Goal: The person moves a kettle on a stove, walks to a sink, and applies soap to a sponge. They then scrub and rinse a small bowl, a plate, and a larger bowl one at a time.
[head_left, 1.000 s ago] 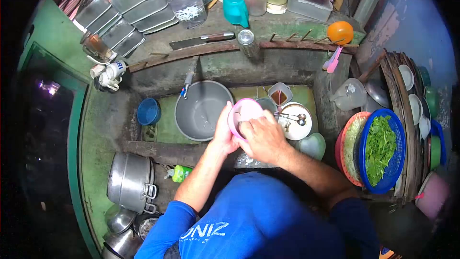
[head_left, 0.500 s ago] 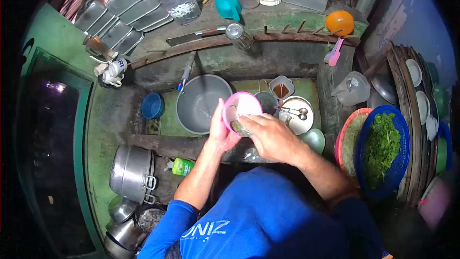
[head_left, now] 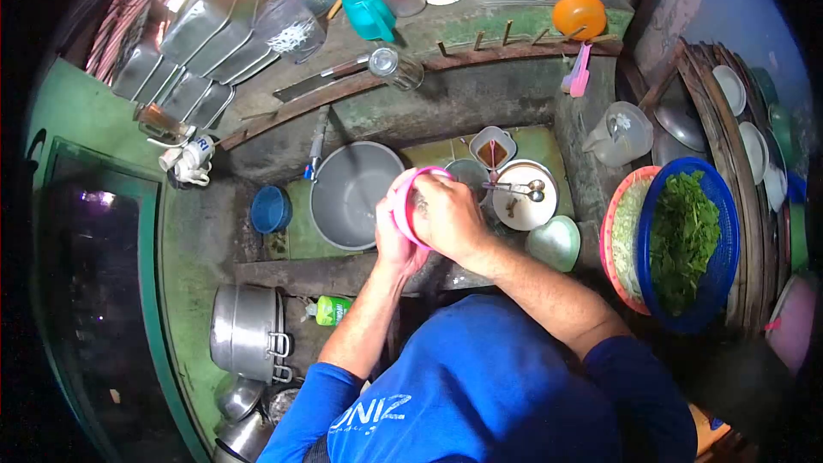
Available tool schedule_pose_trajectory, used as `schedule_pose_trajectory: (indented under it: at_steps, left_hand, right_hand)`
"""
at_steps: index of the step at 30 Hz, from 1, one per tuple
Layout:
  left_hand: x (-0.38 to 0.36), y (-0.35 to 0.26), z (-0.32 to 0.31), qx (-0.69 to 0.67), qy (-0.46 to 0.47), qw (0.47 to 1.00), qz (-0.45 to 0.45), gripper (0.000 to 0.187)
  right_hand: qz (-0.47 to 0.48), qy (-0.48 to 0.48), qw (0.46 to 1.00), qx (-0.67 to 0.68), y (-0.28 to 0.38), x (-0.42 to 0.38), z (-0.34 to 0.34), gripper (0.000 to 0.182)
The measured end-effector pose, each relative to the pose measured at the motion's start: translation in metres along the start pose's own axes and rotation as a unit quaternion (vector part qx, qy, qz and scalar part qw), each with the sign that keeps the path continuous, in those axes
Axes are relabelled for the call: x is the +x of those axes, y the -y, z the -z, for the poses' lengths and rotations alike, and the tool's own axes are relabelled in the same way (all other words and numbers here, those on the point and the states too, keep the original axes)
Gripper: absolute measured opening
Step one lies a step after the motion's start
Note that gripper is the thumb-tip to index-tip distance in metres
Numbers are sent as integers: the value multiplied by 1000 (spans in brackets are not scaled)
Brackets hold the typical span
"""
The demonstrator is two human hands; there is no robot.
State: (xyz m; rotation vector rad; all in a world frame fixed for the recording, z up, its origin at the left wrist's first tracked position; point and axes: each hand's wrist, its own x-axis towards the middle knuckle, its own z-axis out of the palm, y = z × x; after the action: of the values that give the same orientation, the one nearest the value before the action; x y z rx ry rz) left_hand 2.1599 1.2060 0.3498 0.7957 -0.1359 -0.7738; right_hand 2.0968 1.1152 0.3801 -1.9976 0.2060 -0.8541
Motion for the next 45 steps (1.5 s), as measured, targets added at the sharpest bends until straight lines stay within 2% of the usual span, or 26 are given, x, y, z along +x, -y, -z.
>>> schedule_pose_trajectory:
  at_steps: [4, 6, 7, 9, 10, 12, 13, 14, 16, 17, 20, 22, 24, 25, 27, 28, 32, 34, 35, 36, 38, 40, 41, 42, 44, 45]
  left_hand:
    - [3, -20, 22, -9, 19, 996, 92, 49]
    - [5, -22, 23, -70, 22, 988, 136, 48]
    - [6, -16, 23, -63, -21, 990, 123, 49]
    - [0, -14, 14, -39, -5, 993, 109, 50]
    - [-3, -16, 10, -29, -10, 995, 96, 51]
    - [2, -20, 22, -19, -8, 996, 89, 52]
    - [2, -24, 29, -9, -8, 996, 84, 52]
    - [4, -34, 37, 13, 20, 995, 94, 54]
    - [7, -41, 44, -25, -3, 988, 149, 54]
    - [5, -42, 44, -27, -3, 988, 151, 54]
    - [5, -48, 35, -25, -22, 992, 124, 56]
    - [3, -37, 34, -18, -68, 987, 147, 56]
    - [3, -29, 39, 68, -53, 993, 81, 57]
    - [3, -27, 40, 25, -53, 991, 118, 58]
    - [0, -37, 32, -27, -38, 984, 174, 59]
    - [1, -39, 38, -50, -11, 986, 159, 59]
    - [-3, -45, 37, -95, -16, 983, 158, 57]
    - [0, -44, 38, -81, 34, 990, 111, 56]
    - [-1, -43, 35, -65, 75, 989, 108, 58]
    - [-2, -36, 32, -37, 37, 998, 41, 54]
    - [3, -24, 40, -50, 30, 998, 29, 45]
    - [9, -12, 40, 4, 23, 998, -64, 34]
    - [12, -8, 40, 63, 13, 991, -117, 37]
    - [13, -7, 32, 121, 2, 978, -169, 39]
    - [14, -4, 30, 69, -34, 990, -121, 54]
    - [8, -11, 23, 92, -20, 994, -56, 60]
  right_hand:
    - [128, 207, 970, -1, -24, -2, -5, 14]
    - [101, 143, 982, -70, -21, -4, -7, 13]
    - [90, 122, 984, -94, -18, -4, -8, 13]
    - [-16, 41, 988, -148, -9, 1, -15, 14]
    - [-15, 41, 988, -149, -9, 3, -20, 14]
    - [20, 33, 999, 35, -11, 4, -31, 15]
    - [102, 132, 986, 29, -13, 5, -27, 16]
    - [105, 227, 968, 21, -14, 4, -23, 20]
    - [136, 253, 954, -90, -8, 6, -4, 22]
    - [82, 297, 937, -163, 3, 8, 6, 30]
    - [90, 255, 950, -154, 15, -8, 2, 41]
    - [54, 302, 951, 39, 8, -16, -14, 60]
    - [58, 153, 984, 65, 4, -23, -29, 50]
    - [39, 180, 981, 61, -4, -20, -31, 52]
    - [165, 224, 954, -114, -16, -14, -16, 45]
    - [202, 237, 936, -161, -15, -10, -7, 42]
    - [165, 239, 927, -236, 5, -22, 5, 49]
    - [162, 222, 943, -189, 9, -21, 11, 50]
    - [119, 287, 940, -143, 6, -18, 14, 46]
    - [74, 350, 929, -97, 3, -17, 15, 43]
    - [91, 341, 931, -87, 0, -22, 12, 37]
    - [40, 299, 952, -49, 8, -23, 2, 34]
    - [-52, 265, 963, 7, 13, -22, -2, 32]
    - [-14, 210, 978, -2, 11, -25, -7, 30]
    - [93, 166, 980, -59, 3, -24, -3, 29]
    - [100, 205, 969, -90, 0, -16, 6, 31]
